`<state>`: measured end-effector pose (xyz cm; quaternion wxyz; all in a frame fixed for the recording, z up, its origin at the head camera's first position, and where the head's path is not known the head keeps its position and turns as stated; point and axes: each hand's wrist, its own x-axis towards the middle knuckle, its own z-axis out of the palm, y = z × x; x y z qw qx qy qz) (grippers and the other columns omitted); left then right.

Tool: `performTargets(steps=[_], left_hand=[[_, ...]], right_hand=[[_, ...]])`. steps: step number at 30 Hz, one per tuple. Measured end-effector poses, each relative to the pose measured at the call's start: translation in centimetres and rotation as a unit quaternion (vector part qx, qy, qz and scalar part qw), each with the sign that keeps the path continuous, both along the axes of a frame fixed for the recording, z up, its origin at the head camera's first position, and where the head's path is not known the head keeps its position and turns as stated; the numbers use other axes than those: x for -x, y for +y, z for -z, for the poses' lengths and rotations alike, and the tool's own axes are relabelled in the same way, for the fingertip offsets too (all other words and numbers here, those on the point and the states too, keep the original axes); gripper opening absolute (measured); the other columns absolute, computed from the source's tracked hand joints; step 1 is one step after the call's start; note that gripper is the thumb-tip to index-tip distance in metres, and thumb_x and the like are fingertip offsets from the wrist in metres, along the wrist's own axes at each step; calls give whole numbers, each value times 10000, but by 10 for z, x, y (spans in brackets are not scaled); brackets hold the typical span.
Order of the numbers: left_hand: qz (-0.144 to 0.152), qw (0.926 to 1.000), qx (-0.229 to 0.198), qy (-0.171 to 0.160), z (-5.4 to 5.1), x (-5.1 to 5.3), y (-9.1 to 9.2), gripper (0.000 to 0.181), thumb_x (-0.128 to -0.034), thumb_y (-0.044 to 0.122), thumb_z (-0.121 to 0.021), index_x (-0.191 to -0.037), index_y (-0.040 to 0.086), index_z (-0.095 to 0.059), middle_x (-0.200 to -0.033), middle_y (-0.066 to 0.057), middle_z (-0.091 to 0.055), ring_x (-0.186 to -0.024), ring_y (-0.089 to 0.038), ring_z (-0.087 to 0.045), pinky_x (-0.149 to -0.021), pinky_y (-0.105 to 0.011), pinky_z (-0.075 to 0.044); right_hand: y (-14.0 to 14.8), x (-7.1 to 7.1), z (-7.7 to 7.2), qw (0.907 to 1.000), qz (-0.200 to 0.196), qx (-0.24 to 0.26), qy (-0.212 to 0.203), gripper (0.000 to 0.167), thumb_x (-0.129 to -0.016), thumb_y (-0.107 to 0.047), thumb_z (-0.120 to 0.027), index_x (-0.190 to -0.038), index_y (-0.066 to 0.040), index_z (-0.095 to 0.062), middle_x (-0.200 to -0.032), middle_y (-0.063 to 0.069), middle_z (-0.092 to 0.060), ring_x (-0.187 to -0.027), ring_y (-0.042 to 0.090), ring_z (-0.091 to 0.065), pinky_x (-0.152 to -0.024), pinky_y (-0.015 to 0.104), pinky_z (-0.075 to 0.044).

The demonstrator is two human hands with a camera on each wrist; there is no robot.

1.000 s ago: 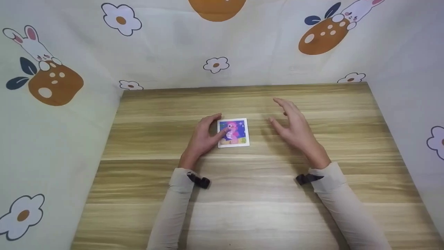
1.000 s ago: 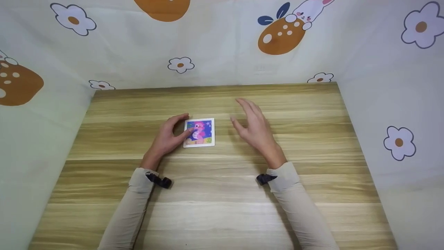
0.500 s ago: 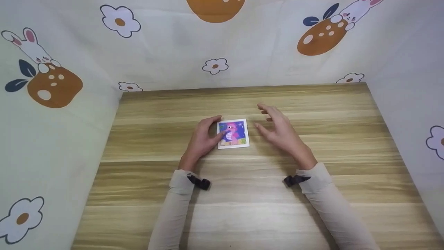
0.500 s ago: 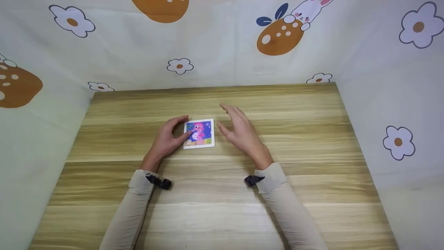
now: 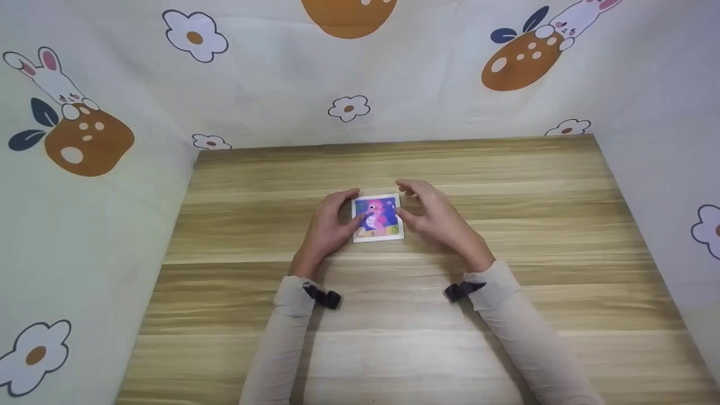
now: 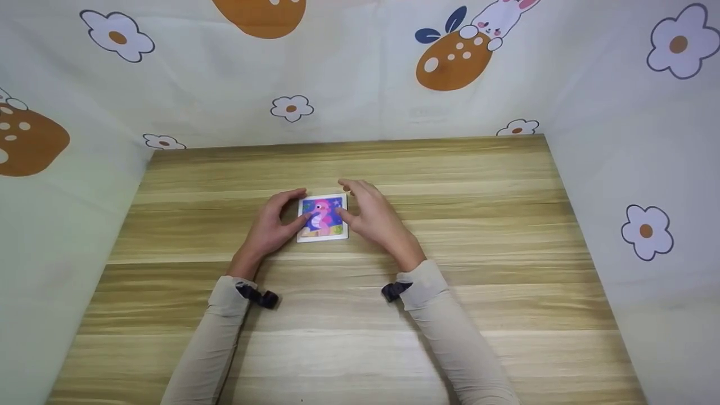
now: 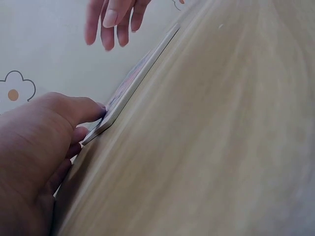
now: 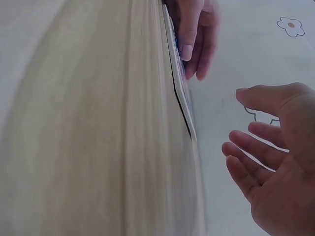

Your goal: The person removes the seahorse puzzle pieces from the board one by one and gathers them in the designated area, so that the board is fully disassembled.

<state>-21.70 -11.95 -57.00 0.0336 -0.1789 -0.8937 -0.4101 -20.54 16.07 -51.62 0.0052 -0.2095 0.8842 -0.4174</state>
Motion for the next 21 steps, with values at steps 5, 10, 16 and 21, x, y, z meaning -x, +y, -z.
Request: performTargets(steps=[5,10,16,21], left_hand=[[-10,10000,22,-11,0,0,0,583,-1007,340,-783,-1528,149,-604,-1522,-47,-653,-1464,-255,-559,-1291,-435,-376],[11,10000,4,39,0,0,0,577,-1005,325,-787,-1521,138,-609,-1518,-60,-655,-1462,-263,-561,-1292,-444,-377],[32,10000,6,51,0,0,0,580,-1004,326,-789,-1520,133,-609,-1518,-63,-654,-1465,-266,-557,-1294,-443,-374],[56,10000,-39,64,0,1,0,585,-997,313,-797,-1516,119,-610,-1515,-74,-655,-1458,-273,-564,-1286,-438,-386]], right_hand=[[-7,4,3,9994,-185,-95,-294,528,-988,-165,-795,-1464,-9,-628,-1330,189,-687,-1214,336,-664,-1097,479,-558],[-16,7,5,9973,-387,-323,-530,520,-985,-202,-810,-1440,-9,-651,-1259,176,-681,-1164,328,-660,-1058,481,-568],[-29,14,6,9949,-626,-658,-450,511,-998,-225,-794,-1438,-8,-654,-1305,157,-684,-1203,305,-651,-1102,472,-538],[-39,21,5,9933,-756,-801,-342,477,-991,-173,-784,-1415,7,-659,-1339,156,-672,-1285,314,-621,-1176,466,-496]])
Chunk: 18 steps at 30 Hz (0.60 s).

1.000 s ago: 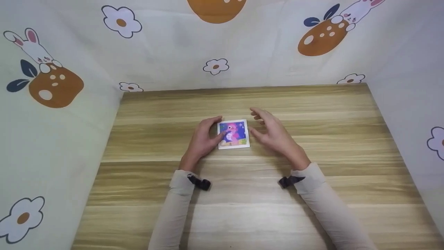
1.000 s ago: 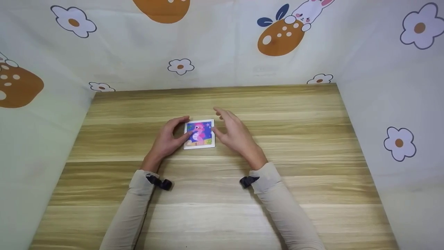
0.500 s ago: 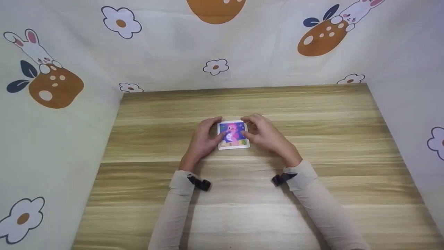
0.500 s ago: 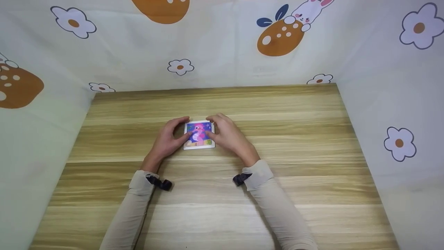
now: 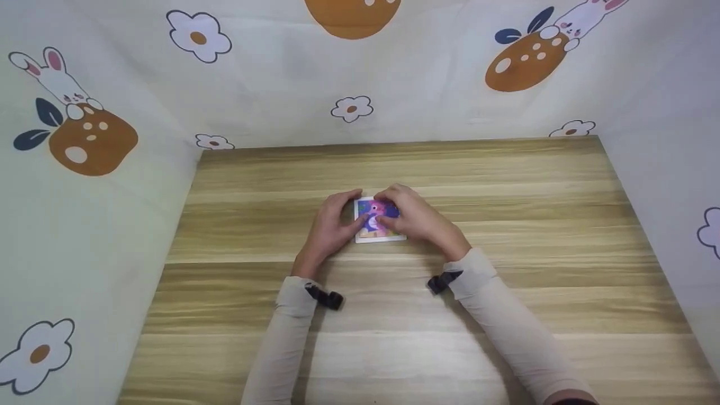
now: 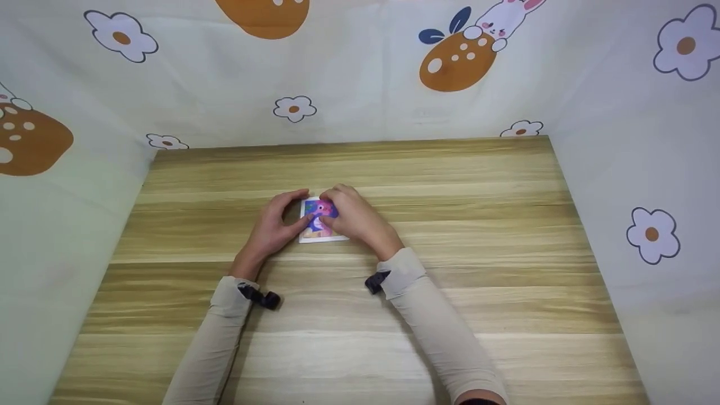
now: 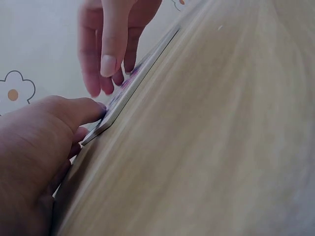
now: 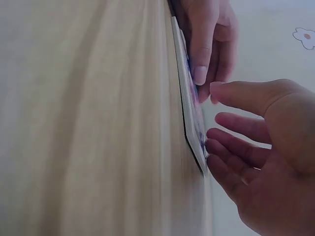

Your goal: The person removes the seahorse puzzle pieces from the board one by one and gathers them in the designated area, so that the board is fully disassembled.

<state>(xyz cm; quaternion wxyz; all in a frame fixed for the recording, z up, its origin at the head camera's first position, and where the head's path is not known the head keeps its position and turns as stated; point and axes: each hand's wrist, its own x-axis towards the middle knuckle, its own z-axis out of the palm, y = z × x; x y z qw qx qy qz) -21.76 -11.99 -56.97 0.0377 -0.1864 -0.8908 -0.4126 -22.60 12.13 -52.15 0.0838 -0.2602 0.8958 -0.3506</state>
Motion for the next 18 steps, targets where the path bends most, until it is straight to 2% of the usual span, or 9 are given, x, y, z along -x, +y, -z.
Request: performTargets(steps=[6,13,18], left_hand=[[-8,10000,36,14,0,1,1,594,-994,325,-801,-1517,119,-608,-1514,-70,-659,-1455,-263,-573,-1278,-416,-395],[-11,9998,-66,161,2,1,1,598,-982,320,-816,-1502,99,-619,-1502,-94,-667,-1438,-289,-588,-1271,-445,-407],[18,9996,-109,250,3,1,0,589,-986,307,-813,-1498,88,-624,-1496,-103,-671,-1435,-295,-593,-1267,-450,-411]], right_hand=[[-13,5,1,9999,-35,-33,148,418,-984,-96,-771,-1372,27,-678,-1334,177,-634,-1307,336,-577,-1187,460,-482],[-24,8,0,9990,-10,-193,395,345,-984,-45,-739,-1314,49,-705,-1245,201,-661,-1228,361,-603,-1141,467,-509],[-27,11,-1,9993,49,-237,302,316,-991,-56,-724,-1286,56,-712,-1217,206,-671,-1176,356,-618,-1093,472,-528]])
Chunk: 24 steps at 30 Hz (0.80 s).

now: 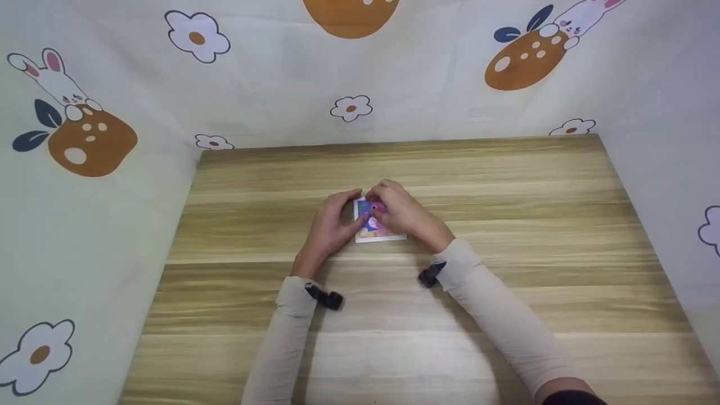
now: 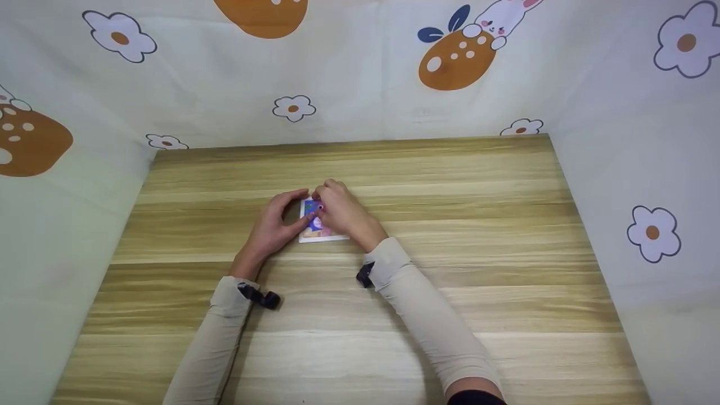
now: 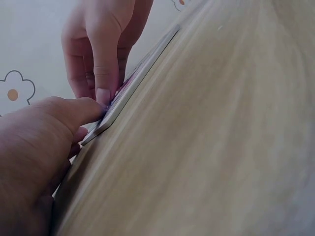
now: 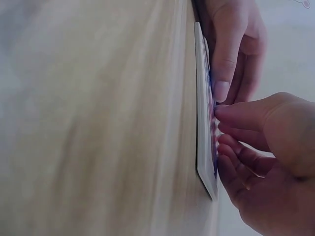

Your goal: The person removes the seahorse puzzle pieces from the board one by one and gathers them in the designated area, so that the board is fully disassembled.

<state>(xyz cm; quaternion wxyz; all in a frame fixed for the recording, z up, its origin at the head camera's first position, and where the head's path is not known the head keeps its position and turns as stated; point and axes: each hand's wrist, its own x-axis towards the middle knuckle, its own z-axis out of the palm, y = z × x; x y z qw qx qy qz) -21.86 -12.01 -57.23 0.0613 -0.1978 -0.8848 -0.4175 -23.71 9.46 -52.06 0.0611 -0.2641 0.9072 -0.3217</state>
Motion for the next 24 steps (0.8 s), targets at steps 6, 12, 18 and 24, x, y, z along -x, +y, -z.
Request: performTargets(steps=[6,12,18,24], left_hand=[[132,9999,40,-72,-2,0,-2,596,-991,307,-807,-1513,96,-611,-1509,-95,-657,-1452,-282,-572,-1278,-441,-399],[230,9996,47,-136,-3,-1,-3,638,-972,305,-835,-1521,82,-599,-1520,-112,-647,-1465,-304,-559,-1284,-461,-393],[137,9993,135,-321,-5,-2,-2,656,-981,345,-825,-1541,103,-584,-1542,-99,-632,-1476,-299,-548,-1283,-467,-394],[155,9995,124,-261,-5,-1,-1,650,-971,315,-837,-1529,86,-593,-1529,-115,-638,-1463,-307,-555,-1281,-463,-395]], right_hand=[[0,3,2,9998,59,128,-159,299,-991,-53,-738,-1268,56,-709,-1196,201,-672,-1149,348,-644,-1073,453,-553],[0,4,4,10000,-22,91,-24,312,-965,-43,-738,-1260,56,-714,-1183,203,-684,-1142,356,-643,-1061,471,-551],[-2,6,2,9999,-74,-24,-119,343,-948,-43,-739,-1276,56,-712,-1171,207,-693,-1116,347,-648,-1029,460,-564],[-4,8,-2,9996,-40,-92,-257,321,-961,-58,-752,-1263,45,-714,-1171,201,-692,-1109,345,-653,-1022,461,-569]])
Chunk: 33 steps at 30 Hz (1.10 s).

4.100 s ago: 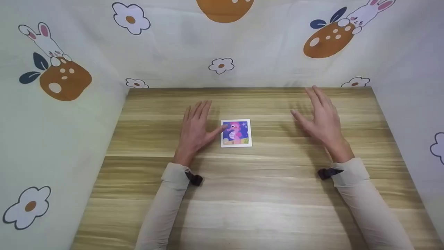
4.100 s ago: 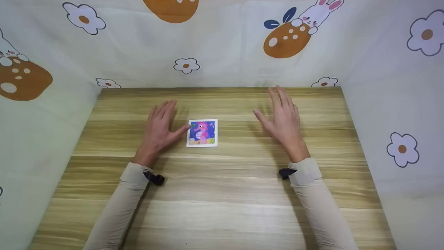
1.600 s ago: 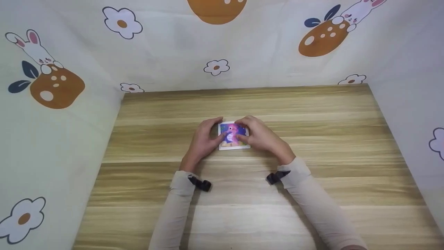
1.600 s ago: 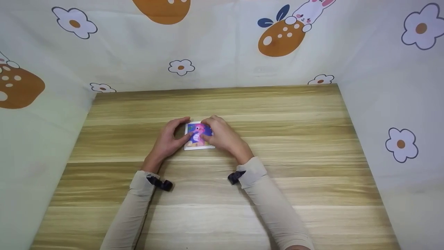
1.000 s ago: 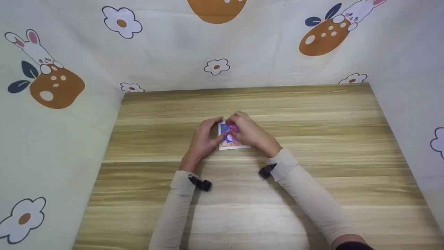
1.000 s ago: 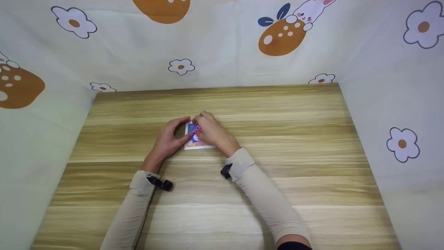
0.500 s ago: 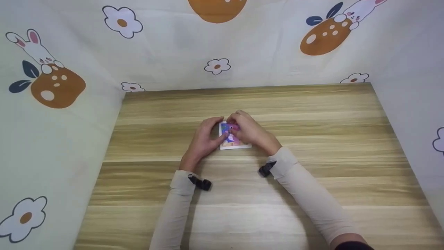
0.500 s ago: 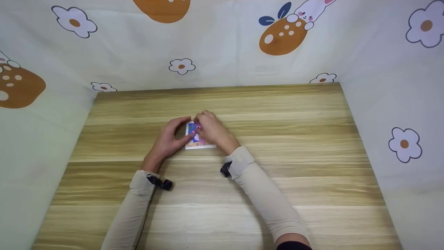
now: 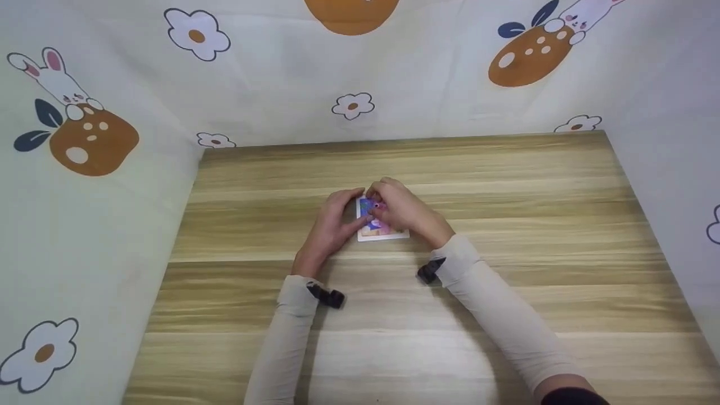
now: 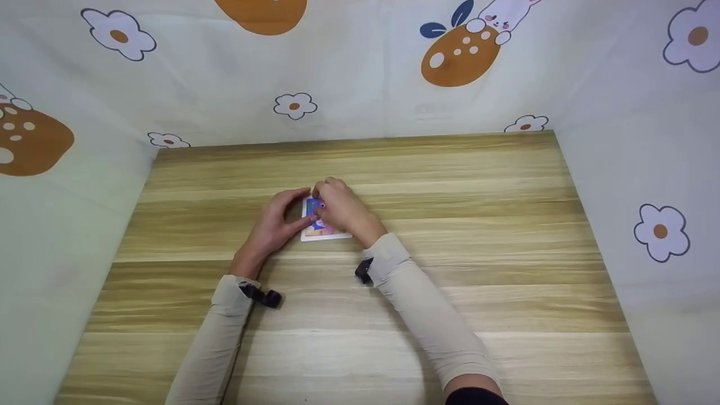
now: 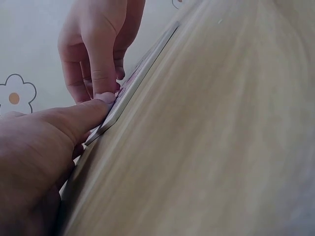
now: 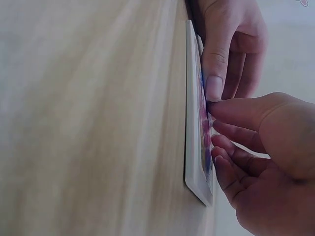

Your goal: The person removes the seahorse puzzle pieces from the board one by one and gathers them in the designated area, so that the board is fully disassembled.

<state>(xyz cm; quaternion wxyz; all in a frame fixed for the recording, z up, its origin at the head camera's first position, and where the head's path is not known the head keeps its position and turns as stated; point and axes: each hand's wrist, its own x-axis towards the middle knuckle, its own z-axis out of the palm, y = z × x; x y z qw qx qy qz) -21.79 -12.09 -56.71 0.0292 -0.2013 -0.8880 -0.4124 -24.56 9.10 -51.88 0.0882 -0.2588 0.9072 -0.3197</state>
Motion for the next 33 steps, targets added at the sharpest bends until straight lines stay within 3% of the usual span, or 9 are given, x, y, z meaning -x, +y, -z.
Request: performTargets(steps=[7,14,21,28,33], left_hand=[[-5,9999,130,-52,0,0,-4,662,-996,403,-799,-1542,99,-581,-1533,-103,-623,-1479,-284,-530,-1288,-447,-386],[-101,9988,416,-221,-4,-4,-8,773,-919,483,-864,-1533,96,-598,-1525,-125,-564,-1471,-310,-488,-1268,-479,-408],[-86,9992,246,-308,-5,-3,-7,680,-901,431,-895,-1441,83,-669,-1395,-118,-583,-1389,-310,-492,-1227,-478,-432],[-175,9991,267,-273,-5,-1,-14,602,-982,432,-805,-1470,116,-651,-1478,-80,-631,-1453,-275,-523,-1276,-456,-392],[-29,9995,302,-121,-5,1,-17,559,-982,351,-814,-1465,117,-658,-1480,-75,-665,-1464,-285,-539,-1289,-463,-371]], right_hand=[[0,2,2,9999,56,76,-120,272,-980,-63,-748,-1230,37,-717,-1161,195,-685,-1093,335,-654,-1005,453,-575],[0,2,4,9997,54,184,-162,232,-990,-56,-734,-1205,30,-716,-1135,188,-678,-1058,319,-656,-967,446,-582],[0,2,2,10000,18,47,-34,252,-988,-88,-740,-1205,36,-706,-1145,188,-666,-1059,322,-643,-967,459,-573],[-1,2,3,9998,24,162,-106,241,-998,-74,-729,-1207,44,-708,-1160,196,-665,-1073,329,-657,-977,451,-583],[1,4,5,9996,-18,236,-153,244,-1000,-66,-717,-1215,50,-715,-1163,201,-673,-1080,335,-664,-983,453,-585]])
